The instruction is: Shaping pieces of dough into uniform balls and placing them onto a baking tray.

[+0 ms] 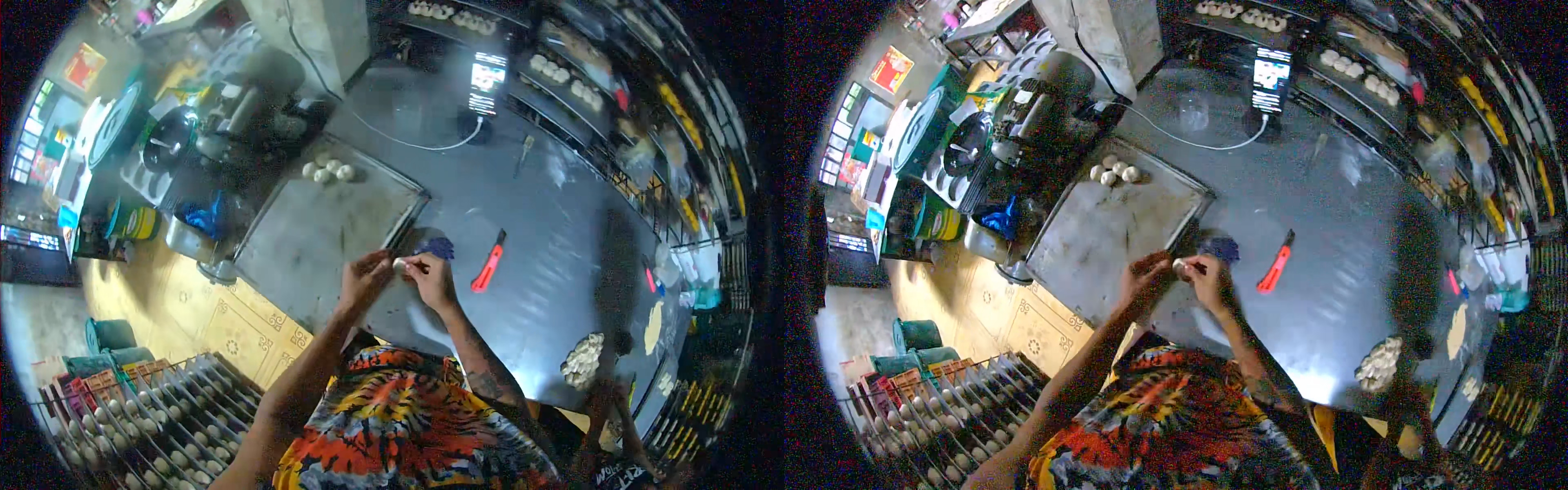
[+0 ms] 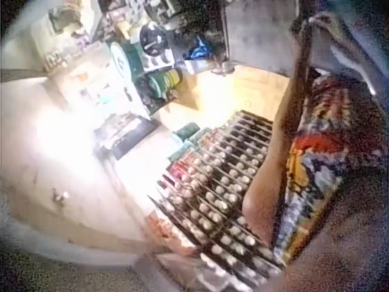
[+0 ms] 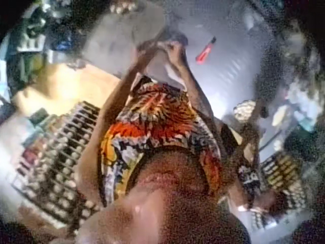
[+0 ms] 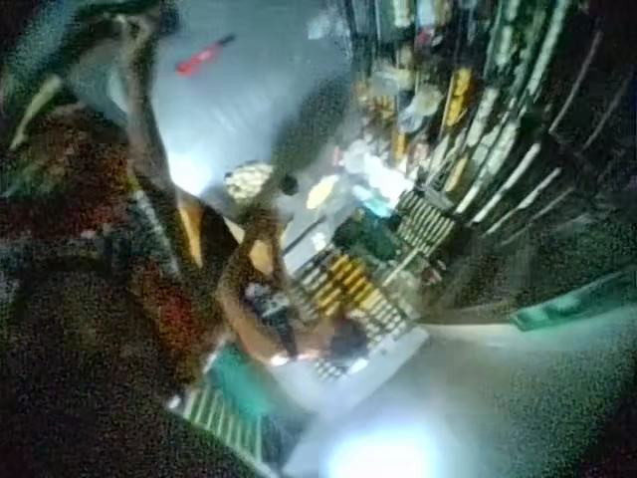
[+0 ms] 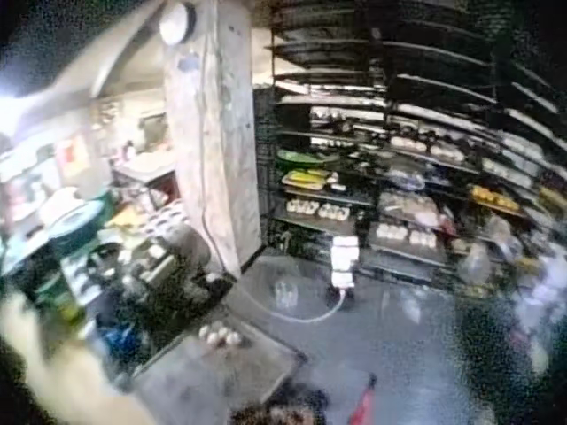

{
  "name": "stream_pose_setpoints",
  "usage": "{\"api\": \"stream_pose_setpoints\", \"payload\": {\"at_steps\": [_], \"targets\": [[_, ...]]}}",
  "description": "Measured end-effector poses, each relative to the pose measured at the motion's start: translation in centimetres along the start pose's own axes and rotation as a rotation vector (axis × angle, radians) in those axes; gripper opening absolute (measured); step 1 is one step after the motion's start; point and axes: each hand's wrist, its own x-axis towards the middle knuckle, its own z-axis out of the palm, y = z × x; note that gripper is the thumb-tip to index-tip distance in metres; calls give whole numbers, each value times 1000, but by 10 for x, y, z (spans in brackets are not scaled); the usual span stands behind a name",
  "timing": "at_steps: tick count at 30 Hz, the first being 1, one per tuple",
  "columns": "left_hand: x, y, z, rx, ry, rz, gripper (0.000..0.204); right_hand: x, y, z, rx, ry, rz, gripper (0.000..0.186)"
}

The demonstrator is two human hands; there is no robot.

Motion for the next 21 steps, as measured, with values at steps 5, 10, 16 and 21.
{"api": "stream_pose_setpoints", "payload": {"at_steps": [5,10,16,21], "targets": [[60,6,-60,53,-76,-64,27,70,-10,65,490,-120,65,28],[159,13,-120,488,-5,310,32,96,-51,61,677,-47,267,44],[218,9,-155,1069,-267,949,45,30,-44,-39,613,-93,550,41],[209,1,-148,1338,-234,1089,48,-83,28,-131,486,275,545,35]]}}
